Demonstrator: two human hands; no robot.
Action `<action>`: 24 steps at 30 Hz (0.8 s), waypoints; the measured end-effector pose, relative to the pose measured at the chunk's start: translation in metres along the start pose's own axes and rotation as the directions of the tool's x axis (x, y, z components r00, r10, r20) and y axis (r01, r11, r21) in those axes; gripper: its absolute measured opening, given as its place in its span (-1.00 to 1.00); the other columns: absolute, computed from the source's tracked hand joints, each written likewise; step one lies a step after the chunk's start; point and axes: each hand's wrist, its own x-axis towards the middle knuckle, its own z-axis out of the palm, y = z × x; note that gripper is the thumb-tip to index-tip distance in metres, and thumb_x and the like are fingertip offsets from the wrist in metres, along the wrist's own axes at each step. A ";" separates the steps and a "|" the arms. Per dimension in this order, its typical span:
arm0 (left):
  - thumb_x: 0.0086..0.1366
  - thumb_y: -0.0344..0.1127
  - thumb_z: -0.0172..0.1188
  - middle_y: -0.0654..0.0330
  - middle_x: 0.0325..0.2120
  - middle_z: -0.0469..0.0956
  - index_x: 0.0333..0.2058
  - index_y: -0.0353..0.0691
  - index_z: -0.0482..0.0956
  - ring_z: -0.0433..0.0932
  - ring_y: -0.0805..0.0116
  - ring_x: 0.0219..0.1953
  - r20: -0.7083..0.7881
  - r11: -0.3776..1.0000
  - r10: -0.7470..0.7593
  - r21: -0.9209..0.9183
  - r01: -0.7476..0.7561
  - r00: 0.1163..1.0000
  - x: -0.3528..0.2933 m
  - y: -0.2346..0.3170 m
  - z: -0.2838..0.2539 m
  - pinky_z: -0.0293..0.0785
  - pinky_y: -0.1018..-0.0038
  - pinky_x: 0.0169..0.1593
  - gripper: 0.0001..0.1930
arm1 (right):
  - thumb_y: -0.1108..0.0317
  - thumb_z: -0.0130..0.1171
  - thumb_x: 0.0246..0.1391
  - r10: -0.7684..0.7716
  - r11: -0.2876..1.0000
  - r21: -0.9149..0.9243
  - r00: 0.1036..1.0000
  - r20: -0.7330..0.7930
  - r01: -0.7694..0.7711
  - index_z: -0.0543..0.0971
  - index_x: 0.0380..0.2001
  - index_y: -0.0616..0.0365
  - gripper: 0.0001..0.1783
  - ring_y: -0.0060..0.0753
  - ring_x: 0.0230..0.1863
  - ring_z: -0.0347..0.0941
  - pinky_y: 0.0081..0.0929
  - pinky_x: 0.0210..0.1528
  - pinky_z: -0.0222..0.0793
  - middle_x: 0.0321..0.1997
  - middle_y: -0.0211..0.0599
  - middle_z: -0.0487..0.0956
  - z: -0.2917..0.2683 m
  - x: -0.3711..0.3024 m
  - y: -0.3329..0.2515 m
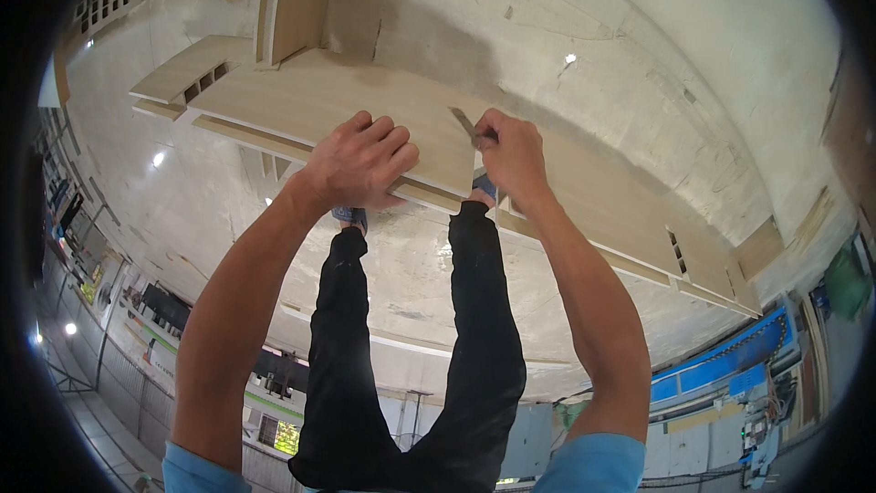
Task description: The person assembles a wooden furniture frame on the floor, using a utility knife to scrape and smooth edges and joints. They repeatedly reposition the frame and trim small sections to fit components together.
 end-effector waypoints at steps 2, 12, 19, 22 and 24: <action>-0.29 0.07 0.50 0.27 -0.40 0.51 -0.37 -0.12 0.48 0.53 0.30 -0.23 -0.013 1.000 0.007 -0.006 -0.007 1.000 0.001 0.000 -0.001 0.42 0.37 -0.11 -0.44 | 0.57 0.24 -0.03 0.100 0.989 0.098 0.993 0.068 -0.106 0.56 -0.39 0.28 -0.91 -0.31 -0.46 0.55 -0.33 -0.30 0.42 -0.53 -0.15 0.59 -0.015 -0.027 -0.027; -0.23 0.09 0.47 0.25 -0.40 0.50 -0.38 -0.13 0.47 0.52 0.26 -0.23 0.006 1.000 -0.001 -0.022 0.001 1.000 0.000 0.000 -0.001 0.42 0.35 -0.12 -0.46 | 0.58 0.22 0.03 0.103 0.979 0.183 0.994 -0.041 -0.094 0.57 -0.35 0.27 -0.92 -0.46 -0.43 0.45 -0.48 -0.27 0.38 -0.47 -0.25 0.58 -0.033 -0.031 -0.024; -0.42 -0.05 0.53 0.25 -0.44 0.47 -0.44 -0.11 0.43 0.49 0.26 -0.29 -0.027 0.999 -0.013 -0.051 0.012 1.000 0.001 0.001 0.003 0.40 0.35 -0.19 -0.45 | 0.50 0.24 -0.09 -0.010 0.995 -0.097 0.995 -0.095 0.001 0.62 -0.39 0.19 -0.88 0.03 -0.33 0.59 -0.15 -0.20 0.47 -0.42 -0.03 0.64 0.020 0.020 0.018; -0.43 -0.04 0.53 0.25 -0.45 0.46 -0.45 -0.11 0.43 0.49 0.27 -0.30 -0.010 0.999 -0.007 -0.049 0.007 1.000 0.002 0.002 0.001 0.39 0.35 -0.20 -0.44 | 0.51 0.23 -0.09 0.006 1.000 -0.010 0.997 -0.077 -0.007 0.61 -0.41 0.18 -0.90 0.07 -0.31 0.59 -0.11 -0.18 0.48 -0.43 -0.03 0.64 0.009 0.001 0.007; -0.39 -0.02 0.52 0.25 -0.45 0.46 -0.44 -0.11 0.43 0.49 0.27 -0.30 -0.006 0.999 -0.009 -0.035 0.009 1.000 0.002 0.002 0.000 0.39 0.36 -0.20 -0.45 | 0.50 0.24 -0.06 0.028 0.996 0.080 0.999 -0.039 -0.025 0.61 -0.41 0.20 -0.91 0.01 -0.35 0.59 -0.16 -0.21 0.47 -0.46 -0.06 0.63 0.000 -0.018 -0.009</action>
